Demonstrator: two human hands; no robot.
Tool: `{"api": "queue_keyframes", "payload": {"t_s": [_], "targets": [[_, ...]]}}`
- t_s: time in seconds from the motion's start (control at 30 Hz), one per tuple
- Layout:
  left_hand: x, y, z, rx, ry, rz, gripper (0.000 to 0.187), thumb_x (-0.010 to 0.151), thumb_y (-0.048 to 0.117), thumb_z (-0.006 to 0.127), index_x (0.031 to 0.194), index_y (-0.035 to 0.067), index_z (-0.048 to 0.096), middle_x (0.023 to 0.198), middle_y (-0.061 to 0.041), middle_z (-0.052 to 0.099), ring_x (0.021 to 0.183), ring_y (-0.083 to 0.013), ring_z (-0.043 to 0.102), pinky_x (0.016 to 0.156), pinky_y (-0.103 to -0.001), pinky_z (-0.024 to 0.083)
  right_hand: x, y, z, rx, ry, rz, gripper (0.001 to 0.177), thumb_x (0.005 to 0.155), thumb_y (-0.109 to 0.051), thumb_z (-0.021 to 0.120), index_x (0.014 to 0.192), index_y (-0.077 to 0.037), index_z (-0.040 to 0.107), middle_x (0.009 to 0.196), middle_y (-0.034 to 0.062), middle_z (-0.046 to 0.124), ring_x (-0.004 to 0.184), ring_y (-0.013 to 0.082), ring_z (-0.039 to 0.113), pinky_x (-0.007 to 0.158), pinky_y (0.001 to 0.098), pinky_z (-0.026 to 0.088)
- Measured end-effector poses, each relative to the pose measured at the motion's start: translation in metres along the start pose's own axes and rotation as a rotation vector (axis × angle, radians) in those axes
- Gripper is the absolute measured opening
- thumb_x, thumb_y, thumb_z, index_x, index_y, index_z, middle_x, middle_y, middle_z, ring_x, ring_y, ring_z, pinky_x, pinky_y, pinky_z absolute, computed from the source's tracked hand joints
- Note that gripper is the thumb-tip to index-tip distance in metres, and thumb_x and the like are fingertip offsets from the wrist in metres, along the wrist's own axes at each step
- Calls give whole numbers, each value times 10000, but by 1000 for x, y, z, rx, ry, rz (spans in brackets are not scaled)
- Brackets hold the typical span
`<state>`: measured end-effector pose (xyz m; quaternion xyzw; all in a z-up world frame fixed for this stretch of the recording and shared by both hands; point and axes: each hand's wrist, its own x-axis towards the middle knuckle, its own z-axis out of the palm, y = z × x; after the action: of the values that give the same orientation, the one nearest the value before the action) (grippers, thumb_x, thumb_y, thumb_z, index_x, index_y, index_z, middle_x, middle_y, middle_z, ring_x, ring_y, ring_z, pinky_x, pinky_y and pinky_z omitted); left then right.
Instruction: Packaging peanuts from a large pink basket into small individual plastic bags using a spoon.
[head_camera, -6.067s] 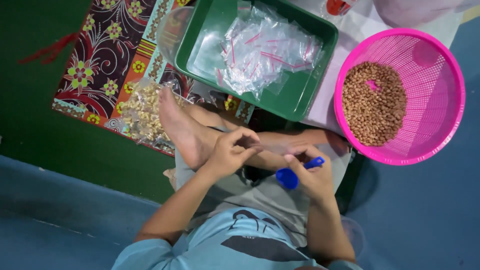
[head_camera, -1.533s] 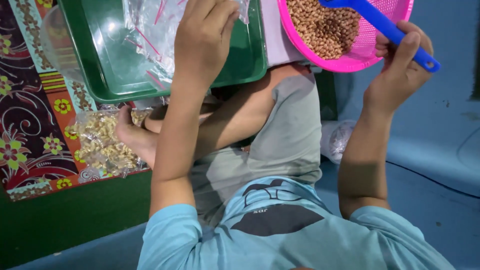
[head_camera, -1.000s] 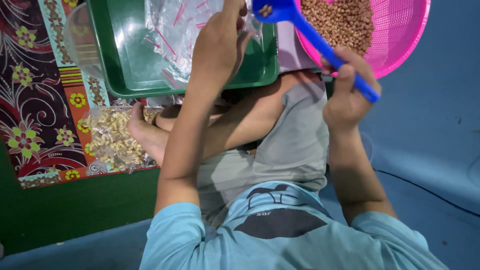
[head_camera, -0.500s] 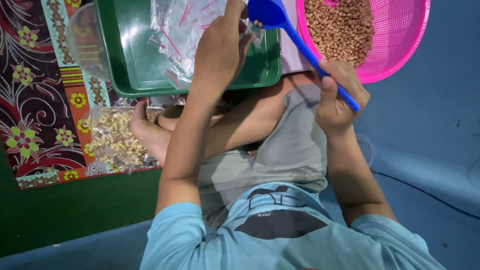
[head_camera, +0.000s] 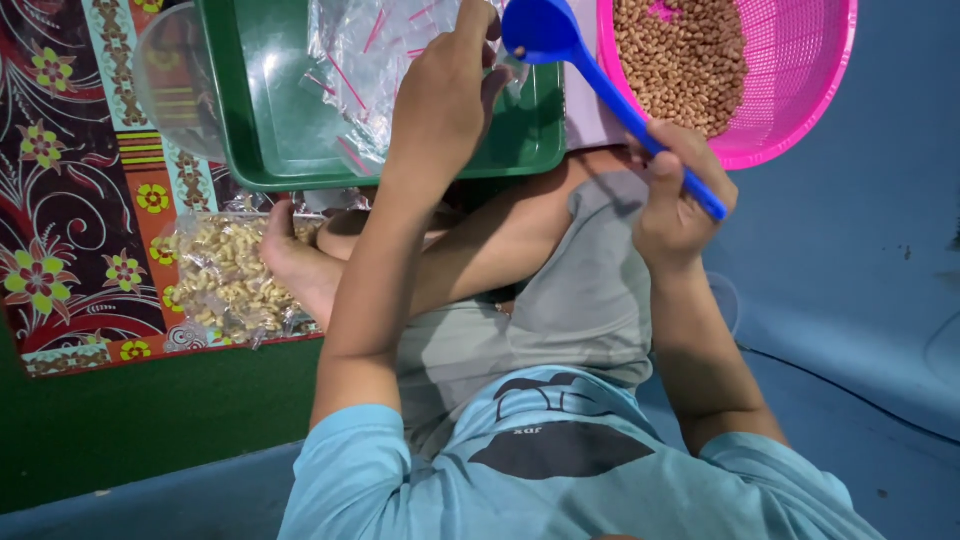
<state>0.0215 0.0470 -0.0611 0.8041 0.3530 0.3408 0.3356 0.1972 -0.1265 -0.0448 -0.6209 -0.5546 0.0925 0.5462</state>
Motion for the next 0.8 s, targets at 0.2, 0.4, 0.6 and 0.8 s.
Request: {"api": "queue_keyframes", "payload": {"t_s": [0.2, 0.4, 0.6, 0.8], "targets": [[-1, -7, 4, 0, 39, 55, 356, 825, 1, 763, 1097, 90, 551, 881, -71, 682, 780, -281, 670, 677, -425, 508, 1, 13, -13, 473, 283, 366, 413, 1073, -393, 587, 1272, -31, 598, 1021, 124, 681, 879, 165, 629, 817, 258, 526], [0, -24, 4, 96, 126, 199, 138, 843, 18, 738, 981, 36, 741, 937, -91, 689, 850, -311, 647, 773, -394, 532, 6, 19, -46, -464, 176, -322, 131, 1040, 33, 551, 1101, 102, 644, 1091, 230, 687, 937, 358, 602, 856, 477, 523], [-1, -4, -12, 36, 209, 239, 165, 874, -40, 812, 939, 0, 665, 1200, -142, 507, 1100, -350, 500, 969, -426, 460, 6, 24, -75, -631, 176, -424, 231, 1085, -97, 597, 1191, 85, 690, 1164, 238, 690, 1025, 396, 627, 915, 513, 527], [-25, 17, -27, 102, 225, 245, 140, 939, 94, 772, 933, 26, 650, 912, -69, 639, 837, -262, 583, 772, -373, 490, -8, -13, -70, -311, 489, -502, 656, 1088, -605, 309, 845, -11, 449, 1152, 109, 460, 1018, 271, 470, 927, 444, 432]]}}
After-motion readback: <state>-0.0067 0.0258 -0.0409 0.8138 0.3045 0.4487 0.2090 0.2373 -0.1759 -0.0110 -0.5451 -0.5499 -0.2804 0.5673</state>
